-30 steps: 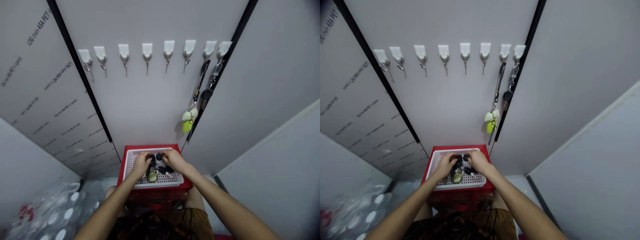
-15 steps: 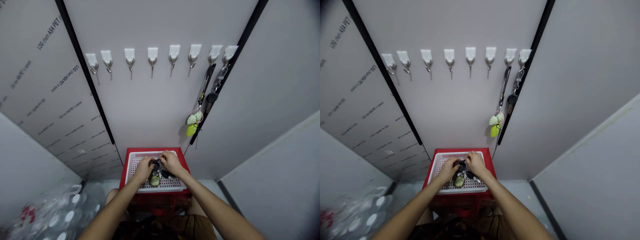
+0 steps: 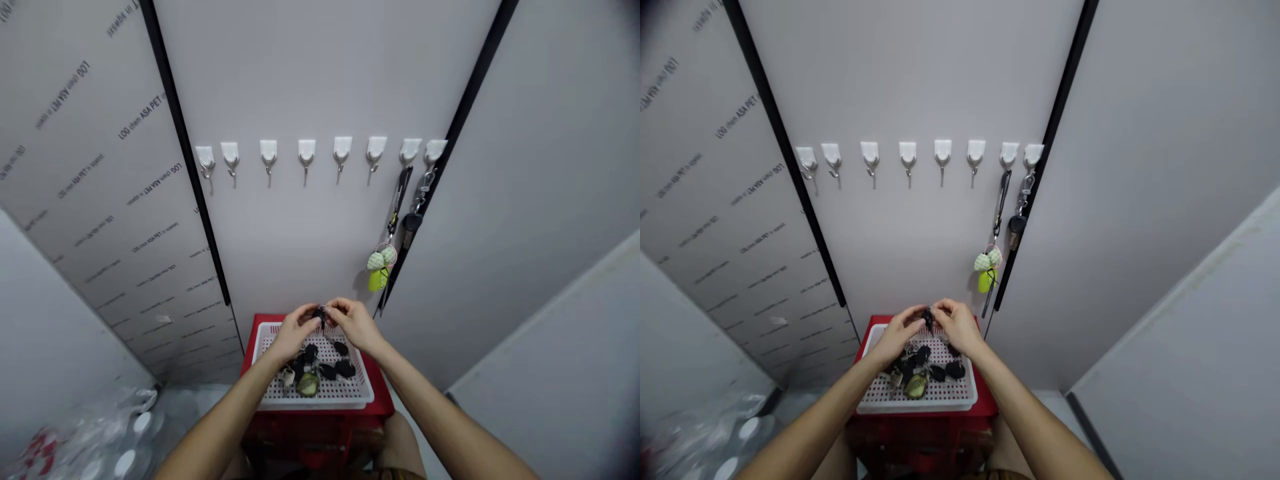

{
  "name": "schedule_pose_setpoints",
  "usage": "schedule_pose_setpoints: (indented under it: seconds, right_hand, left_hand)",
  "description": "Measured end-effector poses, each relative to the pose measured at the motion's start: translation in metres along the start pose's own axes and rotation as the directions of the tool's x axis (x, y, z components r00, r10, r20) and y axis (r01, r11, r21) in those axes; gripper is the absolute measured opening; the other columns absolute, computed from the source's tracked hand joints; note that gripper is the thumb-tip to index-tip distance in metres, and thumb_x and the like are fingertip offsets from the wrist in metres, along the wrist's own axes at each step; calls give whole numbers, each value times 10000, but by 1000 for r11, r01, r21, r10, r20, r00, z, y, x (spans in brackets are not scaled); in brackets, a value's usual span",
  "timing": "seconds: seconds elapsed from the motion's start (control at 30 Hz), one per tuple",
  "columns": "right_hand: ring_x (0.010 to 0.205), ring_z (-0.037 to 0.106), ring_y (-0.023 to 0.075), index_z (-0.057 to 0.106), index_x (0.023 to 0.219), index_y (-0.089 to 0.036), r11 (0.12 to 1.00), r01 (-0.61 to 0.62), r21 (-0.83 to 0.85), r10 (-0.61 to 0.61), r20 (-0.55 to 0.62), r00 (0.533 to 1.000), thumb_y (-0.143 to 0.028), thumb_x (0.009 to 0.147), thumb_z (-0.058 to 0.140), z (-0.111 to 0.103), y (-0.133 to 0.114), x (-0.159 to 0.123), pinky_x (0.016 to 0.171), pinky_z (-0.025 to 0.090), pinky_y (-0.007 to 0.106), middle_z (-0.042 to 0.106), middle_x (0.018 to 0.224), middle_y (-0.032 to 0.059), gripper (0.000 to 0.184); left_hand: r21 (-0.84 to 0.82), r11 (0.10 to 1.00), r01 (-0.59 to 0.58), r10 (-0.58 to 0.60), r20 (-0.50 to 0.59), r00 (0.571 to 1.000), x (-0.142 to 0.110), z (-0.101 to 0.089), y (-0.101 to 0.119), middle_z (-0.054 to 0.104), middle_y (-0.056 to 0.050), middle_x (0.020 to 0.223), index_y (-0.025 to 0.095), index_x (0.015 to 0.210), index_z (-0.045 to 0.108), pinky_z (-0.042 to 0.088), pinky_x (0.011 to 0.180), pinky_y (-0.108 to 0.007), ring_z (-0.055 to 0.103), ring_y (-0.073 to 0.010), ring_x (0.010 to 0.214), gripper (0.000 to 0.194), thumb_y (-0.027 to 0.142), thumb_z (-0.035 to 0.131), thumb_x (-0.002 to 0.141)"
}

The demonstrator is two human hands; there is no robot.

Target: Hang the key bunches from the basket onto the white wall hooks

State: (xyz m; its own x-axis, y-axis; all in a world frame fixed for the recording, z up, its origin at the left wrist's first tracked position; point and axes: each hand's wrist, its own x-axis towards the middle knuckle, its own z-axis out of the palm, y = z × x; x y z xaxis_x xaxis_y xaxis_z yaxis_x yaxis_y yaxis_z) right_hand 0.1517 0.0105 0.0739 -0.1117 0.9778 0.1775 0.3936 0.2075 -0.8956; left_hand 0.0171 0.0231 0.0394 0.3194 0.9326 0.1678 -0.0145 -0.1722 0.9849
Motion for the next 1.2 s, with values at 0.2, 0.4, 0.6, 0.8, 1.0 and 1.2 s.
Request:
schedule_pose_setpoints:
  seconds: [0.2, 0.4, 0.6, 0.8, 1.0, 1.2]
  right_hand:
    - [523, 487, 92, 537, 657, -143, 969, 187, -161, -206, -105, 973, -229, 641, 428, -24, -38, 11, 528, 394, 205, 541, 575, 1, 140]
    - [479, 495, 88, 539, 694, -130, 939, 271, -212, -328, -317, 890, -226, 623, 442, -72, -91, 37, 513, 408, 212, 538, 526, -7, 154]
    - [465, 504, 87, 559, 713, -118, 869, 361, -337, -491, -508, 708, -190, 604, 440, -116, -136, 72, 511, 425, 226, 554, 543, 3, 177]
    - [527, 528, 103, 589, 708, -115, 831, 183, -525, -503, -571, 649, -131, 591, 433, -127, -155, 90, 582, 423, 241, 589, 585, 30, 196]
    - [610, 538, 128, 593, 743, -106, 762, 129, -635, -531, -498, 686, -120, 607, 412, -126, -147, 89, 633, 411, 261, 606, 647, 52, 227]
    - [638, 512, 118, 559, 811, -144, 671, 246, -699, -660, -412, 629, -166, 648, 408, -102, -122, 47, 650, 391, 277, 570, 764, 44, 223]
  left_hand:
    - [-54, 998, -36, 39, 50, 998, 19, 9, 45, 580, -62, 792, 93, 846, 508, 403, 675, -266, 516, -132, 718, 261, 186, 502, 603]
    - [-90, 977, -194, 190, -60, 980, 56, 31, 117, 582, -40, 790, 117, 832, 508, 400, 640, -217, 516, -100, 690, 287, 75, 527, 549]
    - [-139, 958, -252, 234, -132, 963, 98, 51, 179, 530, 25, 541, 108, 884, 490, 348, 448, -160, 446, -38, 426, 267, 118, 492, 617]
    - [-23, 975, -220, 212, -190, 959, 124, 58, 193, 544, 10, 564, 109, 837, 519, 346, 429, -163, 478, -52, 429, 219, 176, 495, 630]
    - [132, 971, -200, 220, -165, 961, 118, 51, 175, 583, -53, 677, 88, 901, 496, 392, 530, -203, 520, -93, 556, 291, 163, 496, 620]
    - [162, 970, -182, 206, -148, 967, 82, 25, 112, 555, -99, 906, 95, 918, 491, 386, 717, -236, 512, -117, 789, 315, 152, 505, 608]
